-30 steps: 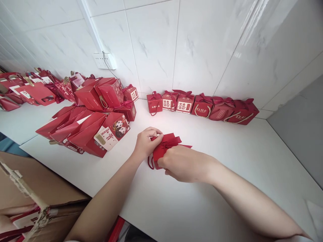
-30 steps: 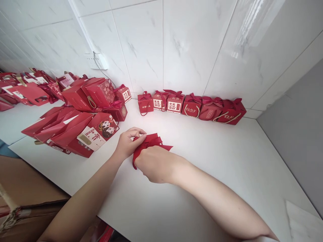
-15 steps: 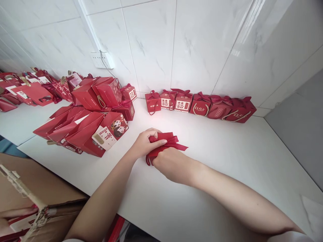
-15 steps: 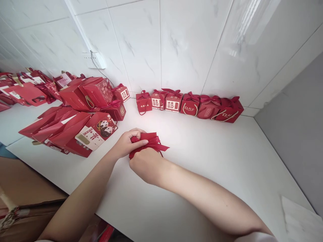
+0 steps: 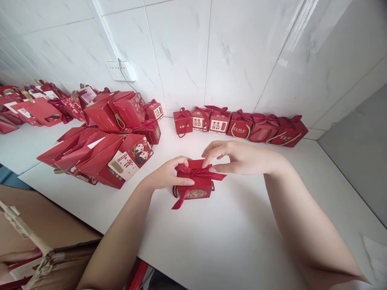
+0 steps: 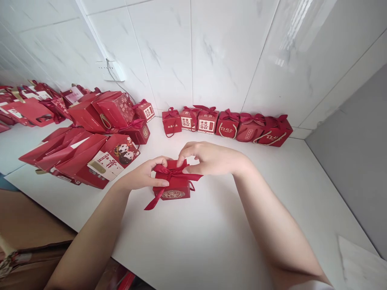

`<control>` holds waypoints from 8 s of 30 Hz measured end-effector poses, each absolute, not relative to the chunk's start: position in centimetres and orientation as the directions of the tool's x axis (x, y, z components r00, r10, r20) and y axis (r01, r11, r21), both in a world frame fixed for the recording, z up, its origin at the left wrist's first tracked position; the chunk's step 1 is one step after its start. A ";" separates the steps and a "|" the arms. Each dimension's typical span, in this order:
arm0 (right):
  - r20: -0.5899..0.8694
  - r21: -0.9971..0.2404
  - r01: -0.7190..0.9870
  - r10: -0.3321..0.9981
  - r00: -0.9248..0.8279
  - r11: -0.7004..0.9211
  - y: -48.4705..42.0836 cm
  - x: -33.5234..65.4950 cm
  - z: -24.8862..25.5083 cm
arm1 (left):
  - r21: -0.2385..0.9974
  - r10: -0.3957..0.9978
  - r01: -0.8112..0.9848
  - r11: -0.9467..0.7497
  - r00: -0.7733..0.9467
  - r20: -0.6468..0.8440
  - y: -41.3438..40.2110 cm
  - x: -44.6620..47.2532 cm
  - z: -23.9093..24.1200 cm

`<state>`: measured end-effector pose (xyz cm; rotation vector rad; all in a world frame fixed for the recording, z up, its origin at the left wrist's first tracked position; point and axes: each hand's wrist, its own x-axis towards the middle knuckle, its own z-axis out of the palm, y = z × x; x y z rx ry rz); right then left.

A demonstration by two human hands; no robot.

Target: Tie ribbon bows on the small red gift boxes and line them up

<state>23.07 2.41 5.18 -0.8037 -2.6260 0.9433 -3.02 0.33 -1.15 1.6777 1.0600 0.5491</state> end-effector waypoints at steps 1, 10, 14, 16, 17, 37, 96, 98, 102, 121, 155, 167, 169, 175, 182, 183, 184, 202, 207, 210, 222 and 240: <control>0.012 -0.646 0.431 0.573 -0.820 0.630 2.7 23.0 4.8 | 0.922 0.843 0.379 -0.079 0.519 -0.141 0.3 -3.1 -1.0; -0.134 -0.646 0.522 0.590 -0.796 0.557 3.7 22.1 3.4 | 0.916 0.795 0.372 -0.149 0.596 -0.112 0.4 -3.4 -1.2; -0.181 -0.680 0.511 0.554 -0.813 0.527 3.9 22.2 3.6 | 0.910 0.781 0.383 -0.156 0.612 -0.124 0.4 -3.5 -1.1; -0.175 -0.718 0.485 0.545 -0.820 0.499 4.0 22.2 3.6 | 0.901 0.774 0.391 -0.189 0.624 -0.109 0.5 -3.5 -1.1; -0.164 -0.733 0.475 0.552 -0.818 0.487 4.0 22.2 3.5 | 0.896 0.767 0.394 -0.206 0.634 -0.102 0.5 -3.5 -1.0; -0.098 -0.800 0.377 0.518 -0.850 0.467 4.4 21.7 3.0 | 0.893 0.887 0.368 -0.257 0.457 0.067 0.5 -2.6 -1.3; -0.168 -0.873 0.327 0.406 -0.898 0.362 6.5 22.0 0.5 | 0.992 0.960 0.071 0.108 0.251 -0.123 -8.9 -4.5 -5.6; -0.170 -0.871 0.330 0.407 -0.898 0.363 6.5 22.0 0.4 | 0.991 0.959 0.075 0.108 0.256 -0.124 -8.9 -4.6 -5.7; -0.178 -0.869 0.335 0.401 -0.899 0.365 6.4 22.0 0.5 | 0.991 0.955 0.076 0.112 0.266 -0.129 -8.9 -4.8 -5.7; -0.190 -0.887 0.328 0.392 -0.900 0.324 5.9 22.1 1.3 | 0.984 0.950 0.134 0.119 0.272 -0.152 -9.0 -5.3 -5.7; -0.205 -0.802 0.417 0.458 -0.865 0.428 5.0 22.0 2.6 | 0.898 0.888 0.385 -0.213 0.461 0.013 -1.2 -3.8 -0.3; -0.394 -0.528 0.727 0.632 -0.667 0.439 3.0 23.5 4.8 | 0.770 0.873 0.514 -0.378 0.475 0.111 -2.2 -1.3 -0.9; -0.425 -0.541 0.704 0.573 -0.701 0.459 3.0 22.9 4.4 | 0.771 0.892 0.524 -0.362 0.435 0.123 -2.0 -1.3 -1.3; -0.371 -0.677 0.592 0.493 -0.787 0.436 3.4 22.1 3.4 | 0.807 0.940 0.516 -0.288 0.315 0.134 -1.5 -1.3 -2.0; -0.319 -0.721 0.521 0.448 -0.835 0.457 2.6 21.9 4.3 | 0.805 0.938 0.524 -0.279 0.329 0.110 -1.5 -1.2 -1.9; -0.330 -0.723 0.526 0.445 -0.833 0.447 2.4 21.9 4.3 | 0.805 0.940 0.526 -0.274 0.325 0.108 -1.5 -1.2 -2.0; -0.344 -0.728 0.531 0.439 -0.830 0.434 2.3 21.8 4.3 | 0.805 0.942 0.529 -0.270 0.319 0.107 -1.5 -1.1 -2.0; -0.174 -0.818 0.395 0.475 -0.863 0.418 1.4 22.5 6.0 | 0.716 0.832 0.484 -0.504 0.495 0.251 -2.1 -1.9 -1.1; 0.006 -0.818 0.395 0.692 -0.721 0.419 3.8 22.7 4.0 | 0.579 0.792 0.554 -0.598 0.518 0.322 -2.7 -1.3 -0.9; -0.097 -0.792 0.474 0.686 -0.721 0.385 4.6 22.4 2.9 | 0.493 0.734 0.547 -0.676 0.554 0.393 -2.7 -1.2 -1.1; -0.149 -0.845 0.359 0.471 -0.869 0.397 5.3 21.8 2.0 | 0.273 0.553 0.483 -0.832 0.673 0.491 -2.4 -1.0 -1.7; -0.126 -0.885 0.340 0.539 -0.833 0.319 5.8 21.6 1.0 | 0.440 0.539 0.346 -0.829 0.704 0.463 -3.1 -1.5 -0.8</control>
